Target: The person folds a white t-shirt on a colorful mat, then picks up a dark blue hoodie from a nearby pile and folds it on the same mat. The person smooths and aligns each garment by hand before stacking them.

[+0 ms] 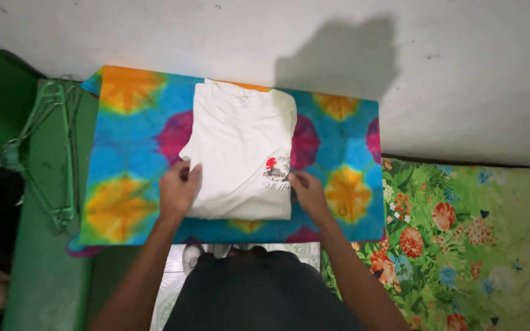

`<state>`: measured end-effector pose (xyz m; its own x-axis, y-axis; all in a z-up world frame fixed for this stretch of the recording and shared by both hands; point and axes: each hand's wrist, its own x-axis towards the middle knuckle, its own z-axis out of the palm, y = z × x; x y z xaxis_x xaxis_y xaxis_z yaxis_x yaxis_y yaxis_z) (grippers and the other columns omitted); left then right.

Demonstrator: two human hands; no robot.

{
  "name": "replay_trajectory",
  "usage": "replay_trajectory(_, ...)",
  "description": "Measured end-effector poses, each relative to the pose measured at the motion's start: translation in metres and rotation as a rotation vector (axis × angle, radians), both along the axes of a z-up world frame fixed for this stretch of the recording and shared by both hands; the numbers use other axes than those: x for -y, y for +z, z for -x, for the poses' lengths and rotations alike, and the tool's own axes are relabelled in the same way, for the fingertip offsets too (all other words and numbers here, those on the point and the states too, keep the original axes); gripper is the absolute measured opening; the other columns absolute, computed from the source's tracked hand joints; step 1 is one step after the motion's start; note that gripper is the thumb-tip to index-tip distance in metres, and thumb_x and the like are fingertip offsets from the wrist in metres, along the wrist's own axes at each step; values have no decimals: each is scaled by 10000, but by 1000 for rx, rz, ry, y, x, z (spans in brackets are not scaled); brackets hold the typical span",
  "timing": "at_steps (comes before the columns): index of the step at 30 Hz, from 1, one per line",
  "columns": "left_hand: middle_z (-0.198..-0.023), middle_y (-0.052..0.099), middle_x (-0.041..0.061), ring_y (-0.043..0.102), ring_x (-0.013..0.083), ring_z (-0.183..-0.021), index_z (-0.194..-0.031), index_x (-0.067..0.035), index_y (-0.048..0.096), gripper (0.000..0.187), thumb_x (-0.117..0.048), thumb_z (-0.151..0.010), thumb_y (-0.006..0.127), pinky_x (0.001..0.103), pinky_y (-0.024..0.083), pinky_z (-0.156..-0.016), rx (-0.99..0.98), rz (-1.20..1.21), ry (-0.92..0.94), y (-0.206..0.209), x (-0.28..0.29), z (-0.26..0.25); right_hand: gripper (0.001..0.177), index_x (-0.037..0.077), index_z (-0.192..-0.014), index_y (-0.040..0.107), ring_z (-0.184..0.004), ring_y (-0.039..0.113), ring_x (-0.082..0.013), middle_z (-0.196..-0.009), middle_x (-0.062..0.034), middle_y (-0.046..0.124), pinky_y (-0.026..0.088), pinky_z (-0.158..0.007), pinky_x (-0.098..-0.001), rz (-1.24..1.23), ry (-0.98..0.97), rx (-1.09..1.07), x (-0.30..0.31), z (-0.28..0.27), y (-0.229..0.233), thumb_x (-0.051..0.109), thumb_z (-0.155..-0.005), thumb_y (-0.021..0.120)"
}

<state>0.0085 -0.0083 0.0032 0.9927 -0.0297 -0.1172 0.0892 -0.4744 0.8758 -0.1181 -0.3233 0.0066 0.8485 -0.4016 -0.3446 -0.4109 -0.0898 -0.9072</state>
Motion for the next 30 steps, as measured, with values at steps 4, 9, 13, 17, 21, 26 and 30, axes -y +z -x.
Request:
replay_trajectory(4, -751, 707, 160, 639, 233, -633, -1053, 23, 707, 379, -337, -936, 722, 387, 502, -615, -34, 55, -14, 9, 25, -31, 327, -22, -1035, 726, -767, 649, -98, -867, -67, 740, 510, -684, -266, 193, -31, 77, 5, -47, -14, 296, -1012, 653)
replay_trajectory(9, -698, 652, 182, 578, 254, -586, -909, 27, 666, 334, -296, -992, 675, 418, 462, -597, -20, 35, 8, -3, 31, -52, 323, -44, -877, 670, -653, 528, -113, -703, -63, 637, 427, -592, -317, 343, 3, 120, 21, -85, -26, 262, -978, 698)
replay_trajectory(13, -708, 643, 195, 544, 273, -598, -889, 21, 670, 331, -286, -1010, 700, 442, 460, -627, 32, -67, 144, -15, 35, -62, 293, 11, -844, 696, -639, 555, -74, -697, 22, 650, 442, -586, -277, 287, -163, 55, 20, -93, -28, 277, -966, 686)
replay_trajectory(17, -700, 680, 114, 595, 197, -609, -922, -3, 663, 315, -307, -943, 745, 403, 508, -607, -117, 77, 96, -20, 32, -62, 361, 10, -811, 701, -637, 516, -71, -694, 18, 626, 415, -578, -276, 82, -61, 0, 24, -90, -20, 312, -1005, 661)
replay_trajectory(21, -883, 705, 77, 651, 155, -791, -1113, 4, 629, 443, -263, -828, 839, 341, 538, -653, -32, 202, -147, -28, 12, -49, 298, 19, -848, 713, -630, 506, -71, -706, 7, 649, 378, -547, -290, 126, 106, -1, 37, -85, -15, 296, -955, 689)
replay_trajectory(26, -779, 698, 189, 599, 223, -585, -1085, 60, 657, 397, -304, -950, 743, 394, 466, -524, -380, 263, 59, -26, -14, -26, 401, -20, -888, 723, -681, 531, -88, -753, -28, 660, 429, -601, -281, 177, -18, 10, 30, -74, -20, 348, -1033, 657)
replay_trajectory(30, -873, 759, 90, 668, 147, -705, -1083, 17, 756, 397, -330, -891, 769, 311, 534, -611, -613, 253, -129, -3, -28, -13, 332, 53, -1091, 752, -792, 665, -108, -915, -9, 759, 528, -695, -265, -146, 117, -260, 27, -63, 5, 331, -923, 681)
